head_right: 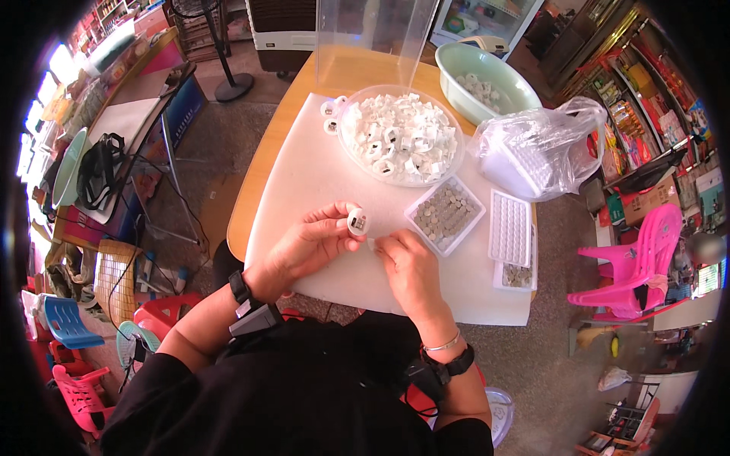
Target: Manually assemble small white plastic housings by inserting screws and fitting components together.
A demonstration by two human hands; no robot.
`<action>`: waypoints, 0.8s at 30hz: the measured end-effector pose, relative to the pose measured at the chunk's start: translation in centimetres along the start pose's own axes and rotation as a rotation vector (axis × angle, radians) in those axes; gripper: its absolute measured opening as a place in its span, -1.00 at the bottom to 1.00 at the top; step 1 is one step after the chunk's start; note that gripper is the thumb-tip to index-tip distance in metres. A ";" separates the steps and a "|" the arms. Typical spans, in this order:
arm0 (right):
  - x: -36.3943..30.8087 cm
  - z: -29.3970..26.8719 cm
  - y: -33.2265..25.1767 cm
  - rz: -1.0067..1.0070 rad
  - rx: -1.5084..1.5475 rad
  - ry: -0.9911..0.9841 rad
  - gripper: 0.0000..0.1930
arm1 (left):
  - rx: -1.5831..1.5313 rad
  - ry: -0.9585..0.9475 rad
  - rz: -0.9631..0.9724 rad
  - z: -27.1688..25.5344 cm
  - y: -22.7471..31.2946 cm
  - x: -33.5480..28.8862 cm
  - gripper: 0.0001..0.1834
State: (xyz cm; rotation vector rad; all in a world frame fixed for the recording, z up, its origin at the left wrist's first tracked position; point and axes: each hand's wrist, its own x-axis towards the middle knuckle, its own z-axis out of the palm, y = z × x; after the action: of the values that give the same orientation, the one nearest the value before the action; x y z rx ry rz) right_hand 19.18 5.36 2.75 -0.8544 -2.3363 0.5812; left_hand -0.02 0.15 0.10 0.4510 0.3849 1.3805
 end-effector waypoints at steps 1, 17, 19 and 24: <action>0.0 0.0 0.0 -0.001 0.000 0.003 -0.85 | -0.005 0.007 -0.009 0.0 0.0 0.0 -0.80; -0.1 0.0 -3.9 -0.049 0.171 0.349 -0.79 | -0.013 -0.074 -0.050 0.2 -0.1 0.0 -0.78; -0.1 0.1 -4.0 -0.051 0.171 0.350 -0.79 | 0.030 -0.101 -0.056 -0.1 -0.1 -0.1 -0.75; -0.2 0.0 -4.2 -0.060 0.164 0.348 -0.78 | 0.026 -0.100 -0.056 -0.3 -0.2 -0.1 -0.73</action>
State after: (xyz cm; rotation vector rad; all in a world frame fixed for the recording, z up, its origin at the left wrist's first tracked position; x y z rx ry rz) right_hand 17.47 2.33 5.04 -0.7416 -1.9636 0.5422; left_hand -0.01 0.00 -0.23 0.5246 0.3311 1.2949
